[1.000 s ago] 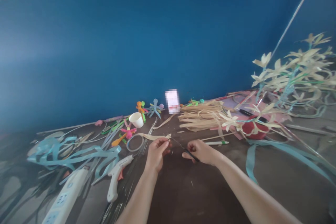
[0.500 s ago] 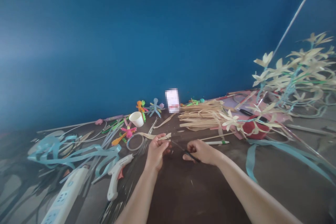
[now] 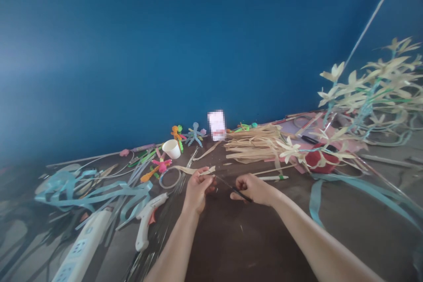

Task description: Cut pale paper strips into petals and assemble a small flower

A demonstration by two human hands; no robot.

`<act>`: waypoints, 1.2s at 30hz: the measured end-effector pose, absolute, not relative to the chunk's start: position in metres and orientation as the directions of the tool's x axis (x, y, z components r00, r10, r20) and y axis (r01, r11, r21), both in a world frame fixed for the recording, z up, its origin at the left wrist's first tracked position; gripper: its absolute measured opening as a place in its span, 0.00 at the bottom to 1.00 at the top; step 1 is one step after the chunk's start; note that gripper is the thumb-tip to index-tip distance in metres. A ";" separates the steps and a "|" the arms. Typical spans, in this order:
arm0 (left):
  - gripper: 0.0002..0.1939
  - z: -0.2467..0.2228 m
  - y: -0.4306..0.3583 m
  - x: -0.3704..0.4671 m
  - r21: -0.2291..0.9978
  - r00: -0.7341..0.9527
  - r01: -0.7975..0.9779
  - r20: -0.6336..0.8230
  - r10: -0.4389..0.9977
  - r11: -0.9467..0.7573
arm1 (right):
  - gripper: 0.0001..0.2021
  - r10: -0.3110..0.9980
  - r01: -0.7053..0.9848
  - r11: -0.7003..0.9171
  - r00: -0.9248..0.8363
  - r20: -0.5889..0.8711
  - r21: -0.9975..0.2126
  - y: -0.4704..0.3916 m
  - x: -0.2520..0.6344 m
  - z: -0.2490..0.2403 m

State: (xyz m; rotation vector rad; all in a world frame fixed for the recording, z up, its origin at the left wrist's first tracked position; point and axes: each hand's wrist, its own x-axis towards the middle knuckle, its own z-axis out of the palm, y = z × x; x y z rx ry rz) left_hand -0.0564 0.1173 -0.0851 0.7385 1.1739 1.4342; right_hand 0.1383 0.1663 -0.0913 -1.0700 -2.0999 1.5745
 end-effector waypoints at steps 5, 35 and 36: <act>0.21 -0.085 0.118 -0.057 0.931 -0.213 -0.356 -0.164 0.963 0.080 | 0.17 0.726 0.385 0.120 -0.663 -0.184 -0.915 0.167 0.139 -0.092; 0.21 -0.090 0.119 -0.058 0.916 -0.238 -0.390 -0.194 0.952 0.090 | 0.18 0.671 0.392 0.110 -0.707 -0.223 -0.913 0.165 0.140 -0.091; 0.21 -0.090 0.119 -0.057 0.917 -0.245 -0.390 -0.192 0.950 0.085 | 0.18 0.681 0.399 0.114 -0.698 -0.221 -0.910 0.165 0.140 -0.091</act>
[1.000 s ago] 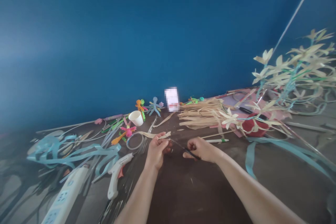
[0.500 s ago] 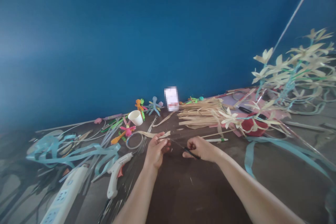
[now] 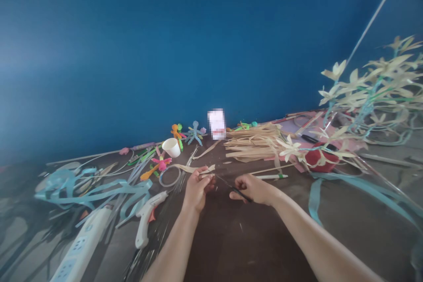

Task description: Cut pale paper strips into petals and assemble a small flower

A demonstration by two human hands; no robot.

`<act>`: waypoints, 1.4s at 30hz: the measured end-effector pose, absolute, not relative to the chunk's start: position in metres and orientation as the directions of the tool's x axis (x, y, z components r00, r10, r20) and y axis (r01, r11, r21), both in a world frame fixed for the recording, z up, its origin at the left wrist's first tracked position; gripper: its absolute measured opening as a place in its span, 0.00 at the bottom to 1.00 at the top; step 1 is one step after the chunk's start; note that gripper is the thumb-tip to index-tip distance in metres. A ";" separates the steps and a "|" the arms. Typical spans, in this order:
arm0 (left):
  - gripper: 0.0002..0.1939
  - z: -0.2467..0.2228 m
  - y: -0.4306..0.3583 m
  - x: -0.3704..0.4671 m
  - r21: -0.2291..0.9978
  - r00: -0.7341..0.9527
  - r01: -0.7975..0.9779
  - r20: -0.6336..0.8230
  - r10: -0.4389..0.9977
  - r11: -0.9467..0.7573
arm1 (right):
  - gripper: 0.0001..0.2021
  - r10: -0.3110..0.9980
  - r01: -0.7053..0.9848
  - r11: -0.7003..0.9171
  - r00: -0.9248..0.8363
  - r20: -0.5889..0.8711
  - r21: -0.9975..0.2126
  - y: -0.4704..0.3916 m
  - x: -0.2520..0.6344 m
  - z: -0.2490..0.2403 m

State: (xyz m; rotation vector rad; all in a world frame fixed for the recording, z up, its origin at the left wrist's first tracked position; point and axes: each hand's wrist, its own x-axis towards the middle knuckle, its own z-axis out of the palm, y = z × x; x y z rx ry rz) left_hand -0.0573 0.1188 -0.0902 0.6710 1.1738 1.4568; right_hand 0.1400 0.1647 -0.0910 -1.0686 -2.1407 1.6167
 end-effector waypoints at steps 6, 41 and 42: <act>0.20 -0.091 0.119 -0.057 0.912 -0.244 -0.402 -0.187 0.951 0.076 | 0.19 0.706 0.415 0.120 -0.674 -0.216 -0.902 0.164 0.140 -0.090; 0.19 -0.091 0.120 -0.059 0.882 -0.252 -0.459 -0.245 0.936 0.107 | 0.19 0.770 0.498 0.177 -0.607 -0.196 -0.849 0.167 0.143 -0.086; 0.18 -0.091 0.120 -0.059 0.882 -0.248 -0.459 -0.245 0.937 0.109 | 0.19 0.768 0.494 0.173 -0.610 -0.197 -0.852 0.167 0.143 -0.086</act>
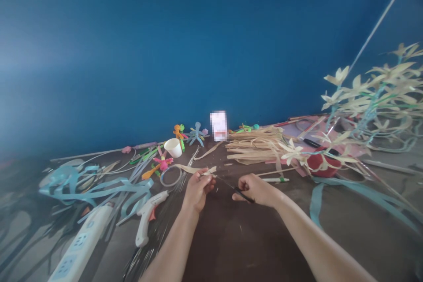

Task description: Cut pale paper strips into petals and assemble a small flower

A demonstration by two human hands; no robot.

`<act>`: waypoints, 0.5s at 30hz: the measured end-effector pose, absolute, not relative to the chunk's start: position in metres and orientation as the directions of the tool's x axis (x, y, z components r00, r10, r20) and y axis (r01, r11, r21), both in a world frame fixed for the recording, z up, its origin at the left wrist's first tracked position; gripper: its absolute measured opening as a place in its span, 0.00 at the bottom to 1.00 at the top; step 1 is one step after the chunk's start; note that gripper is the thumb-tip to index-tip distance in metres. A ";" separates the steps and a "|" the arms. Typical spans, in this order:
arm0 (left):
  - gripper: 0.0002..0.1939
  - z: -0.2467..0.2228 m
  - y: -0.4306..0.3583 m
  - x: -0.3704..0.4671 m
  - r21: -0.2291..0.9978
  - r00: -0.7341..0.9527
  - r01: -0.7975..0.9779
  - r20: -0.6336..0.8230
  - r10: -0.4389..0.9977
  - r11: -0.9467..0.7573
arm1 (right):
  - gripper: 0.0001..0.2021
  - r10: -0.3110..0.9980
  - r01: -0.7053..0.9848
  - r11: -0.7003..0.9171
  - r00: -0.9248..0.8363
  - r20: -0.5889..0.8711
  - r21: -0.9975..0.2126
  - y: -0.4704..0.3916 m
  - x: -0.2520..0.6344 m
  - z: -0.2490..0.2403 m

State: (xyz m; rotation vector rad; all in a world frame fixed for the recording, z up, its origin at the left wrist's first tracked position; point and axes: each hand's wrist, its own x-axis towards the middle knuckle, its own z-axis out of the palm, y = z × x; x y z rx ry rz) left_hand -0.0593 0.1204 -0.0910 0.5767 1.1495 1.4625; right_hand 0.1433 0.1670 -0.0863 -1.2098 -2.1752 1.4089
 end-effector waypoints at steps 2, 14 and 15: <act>0.18 -0.092 0.121 -0.060 0.883 -0.240 -0.456 -0.241 0.940 0.110 | 0.19 0.757 0.480 0.158 -0.620 -0.206 -0.863 0.167 0.143 -0.087; 0.18 -0.089 0.119 -0.057 0.908 -0.268 -0.403 -0.236 0.934 0.113 | 0.20 0.714 0.447 0.093 -0.652 -0.253 -0.890 0.167 0.145 -0.084; 0.19 -0.089 0.119 -0.057 0.914 -0.270 -0.393 -0.225 0.936 0.106 | 0.20 0.706 0.443 0.087 -0.659 -0.258 -0.892 0.167 0.145 -0.084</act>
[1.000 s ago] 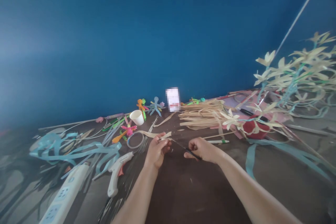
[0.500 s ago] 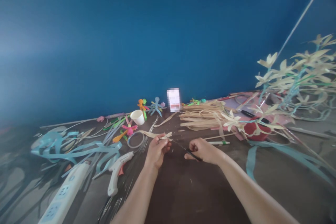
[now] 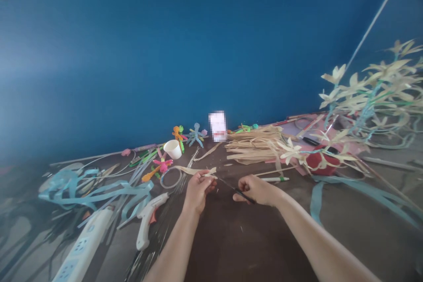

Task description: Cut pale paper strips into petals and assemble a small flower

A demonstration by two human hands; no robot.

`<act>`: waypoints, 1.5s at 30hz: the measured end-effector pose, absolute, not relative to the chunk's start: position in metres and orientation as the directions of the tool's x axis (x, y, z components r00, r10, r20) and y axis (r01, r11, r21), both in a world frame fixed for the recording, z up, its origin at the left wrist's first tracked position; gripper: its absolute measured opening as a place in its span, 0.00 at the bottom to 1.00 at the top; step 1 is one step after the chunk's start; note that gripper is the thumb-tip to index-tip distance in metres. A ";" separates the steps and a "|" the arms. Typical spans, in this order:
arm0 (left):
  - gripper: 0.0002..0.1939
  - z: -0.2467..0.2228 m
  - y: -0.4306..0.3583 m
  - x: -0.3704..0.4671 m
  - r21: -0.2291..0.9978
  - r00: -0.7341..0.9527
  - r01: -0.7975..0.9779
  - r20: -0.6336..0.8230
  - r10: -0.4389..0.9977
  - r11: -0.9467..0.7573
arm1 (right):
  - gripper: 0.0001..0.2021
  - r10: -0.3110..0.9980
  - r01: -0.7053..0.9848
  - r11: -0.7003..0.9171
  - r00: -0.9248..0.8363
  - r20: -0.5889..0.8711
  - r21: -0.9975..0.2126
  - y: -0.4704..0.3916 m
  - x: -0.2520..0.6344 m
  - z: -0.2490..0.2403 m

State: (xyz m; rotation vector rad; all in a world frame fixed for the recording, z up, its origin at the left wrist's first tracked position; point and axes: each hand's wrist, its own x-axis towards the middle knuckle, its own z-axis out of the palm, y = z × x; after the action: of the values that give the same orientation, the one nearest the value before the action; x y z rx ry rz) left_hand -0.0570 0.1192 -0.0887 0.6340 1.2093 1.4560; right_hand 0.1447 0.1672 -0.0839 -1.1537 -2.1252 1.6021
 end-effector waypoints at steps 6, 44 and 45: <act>0.19 -0.087 0.118 -0.057 0.931 -0.241 -0.354 -0.188 0.952 0.094 | 0.19 0.677 0.412 0.068 -0.688 -0.261 -0.909 0.168 0.146 -0.083; 0.11 -0.095 0.120 -0.061 0.910 -0.226 -0.402 -0.203 0.953 0.098 | 0.21 0.757 0.550 0.337 -0.641 -0.127 -0.764 0.171 0.146 -0.087; 0.11 -0.096 0.121 -0.061 0.912 -0.229 -0.397 -0.204 0.952 0.099 | 0.21 0.758 0.552 0.339 -0.640 -0.127 -0.762 0.171 0.146 -0.087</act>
State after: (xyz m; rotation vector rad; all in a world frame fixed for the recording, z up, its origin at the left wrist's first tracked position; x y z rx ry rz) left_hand -0.0614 0.1205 -0.0958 0.6643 1.1655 1.4400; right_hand 0.1460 0.1710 -0.0865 -1.1792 -2.3544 1.1887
